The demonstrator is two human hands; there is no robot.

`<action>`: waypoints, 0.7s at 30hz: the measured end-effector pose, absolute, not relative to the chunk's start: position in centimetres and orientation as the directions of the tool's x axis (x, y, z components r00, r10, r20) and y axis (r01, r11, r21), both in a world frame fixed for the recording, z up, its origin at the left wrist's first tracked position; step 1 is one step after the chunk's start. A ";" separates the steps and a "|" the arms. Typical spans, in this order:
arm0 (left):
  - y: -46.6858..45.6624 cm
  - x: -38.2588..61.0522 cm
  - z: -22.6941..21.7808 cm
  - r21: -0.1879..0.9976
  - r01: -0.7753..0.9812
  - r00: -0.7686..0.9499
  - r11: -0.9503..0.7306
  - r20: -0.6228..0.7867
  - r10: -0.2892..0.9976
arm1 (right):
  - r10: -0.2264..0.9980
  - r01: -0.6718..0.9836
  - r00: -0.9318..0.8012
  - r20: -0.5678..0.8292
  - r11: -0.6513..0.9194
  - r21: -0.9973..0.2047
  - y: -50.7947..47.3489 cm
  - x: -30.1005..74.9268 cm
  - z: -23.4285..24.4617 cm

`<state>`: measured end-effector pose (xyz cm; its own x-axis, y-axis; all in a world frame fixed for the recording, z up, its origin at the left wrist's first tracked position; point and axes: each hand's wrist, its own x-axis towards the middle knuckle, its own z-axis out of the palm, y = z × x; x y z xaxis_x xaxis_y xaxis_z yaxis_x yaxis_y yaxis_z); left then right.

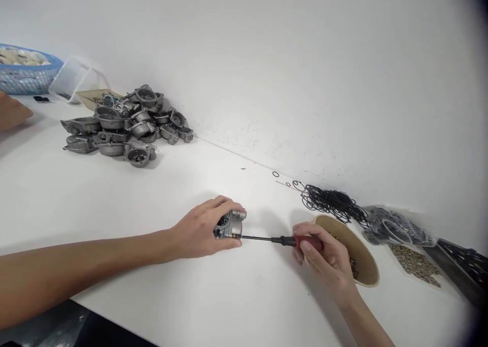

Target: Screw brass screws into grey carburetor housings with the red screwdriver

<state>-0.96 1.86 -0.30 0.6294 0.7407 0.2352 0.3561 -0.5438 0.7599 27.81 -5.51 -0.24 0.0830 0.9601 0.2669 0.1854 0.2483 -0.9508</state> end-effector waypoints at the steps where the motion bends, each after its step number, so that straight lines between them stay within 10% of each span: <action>1: 1.9 -1.0 -0.3 0.770 0.365 0.631 -0.523 0.208 0.747 | 0.966 0.212 0.120 0.228 0.199 -0.957 -5.5 27.8 -0.2; 21: 3.0 -1.2 -0.9 0.781 0.292 0.639 -0.552 0.270 0.721 | 0.967 0.224 0.121 0.225 0.194 -0.955 -5.3 28.1 -0.7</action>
<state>-1.20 3.05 -0.91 0.6386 0.7206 0.2702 0.2923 -0.5520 0.7809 28.11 -5.29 -0.68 0.1214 0.9668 0.2247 0.2244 0.1938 -0.9550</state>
